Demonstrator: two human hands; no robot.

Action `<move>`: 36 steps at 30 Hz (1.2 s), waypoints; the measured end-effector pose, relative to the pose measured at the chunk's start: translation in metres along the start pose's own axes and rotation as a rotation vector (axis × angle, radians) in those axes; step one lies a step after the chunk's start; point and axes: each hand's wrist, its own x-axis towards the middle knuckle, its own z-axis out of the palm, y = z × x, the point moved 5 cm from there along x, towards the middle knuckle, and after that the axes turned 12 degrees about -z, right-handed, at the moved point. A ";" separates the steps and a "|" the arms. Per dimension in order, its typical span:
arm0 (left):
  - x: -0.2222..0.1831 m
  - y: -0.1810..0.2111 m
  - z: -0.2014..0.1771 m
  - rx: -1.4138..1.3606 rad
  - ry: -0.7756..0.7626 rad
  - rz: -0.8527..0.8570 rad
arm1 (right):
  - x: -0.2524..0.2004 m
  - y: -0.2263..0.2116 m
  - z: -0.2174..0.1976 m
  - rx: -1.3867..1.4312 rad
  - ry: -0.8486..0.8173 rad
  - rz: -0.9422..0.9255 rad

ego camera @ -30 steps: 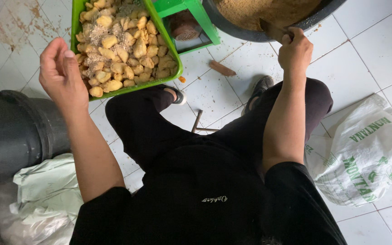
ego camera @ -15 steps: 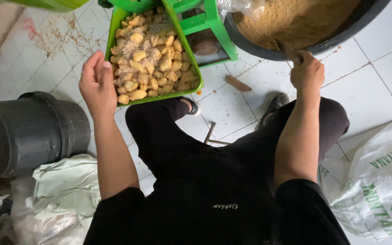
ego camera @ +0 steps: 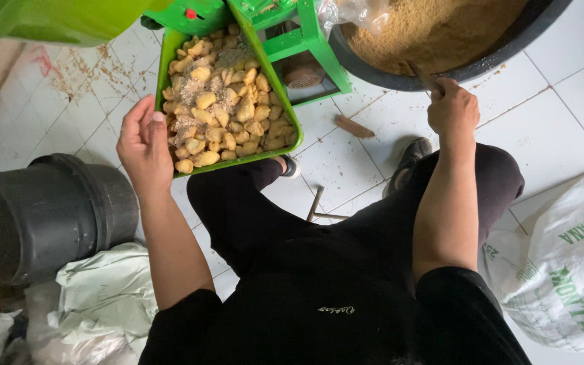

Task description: The person uses a wooden stick to push whole cashews from a green tray into a green grinding machine. The person also uses their hands to guide the cashews into the machine's hopper. The processed cashew meal collects in a large black bowl placed beneath the machine's outlet.

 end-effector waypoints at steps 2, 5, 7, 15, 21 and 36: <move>0.000 0.000 0.000 0.012 -0.008 0.007 | 0.001 0.000 0.001 -0.024 -0.034 0.032; 0.000 0.001 0.000 0.034 0.000 0.015 | 0.001 -0.003 -0.001 -0.015 -0.025 0.033; 0.000 0.001 0.000 0.031 -0.001 0.027 | 0.001 -0.006 -0.002 -0.020 -0.030 0.020; -0.001 0.005 0.002 0.022 -0.023 0.041 | 0.000 -0.006 0.000 -0.034 -0.087 0.047; -0.003 0.006 0.001 0.059 -0.004 0.006 | -0.001 -0.009 -0.002 -0.038 -0.040 -0.010; 0.000 0.002 0.000 0.081 -0.001 0.013 | 0.000 -0.012 -0.004 -0.046 -0.080 0.036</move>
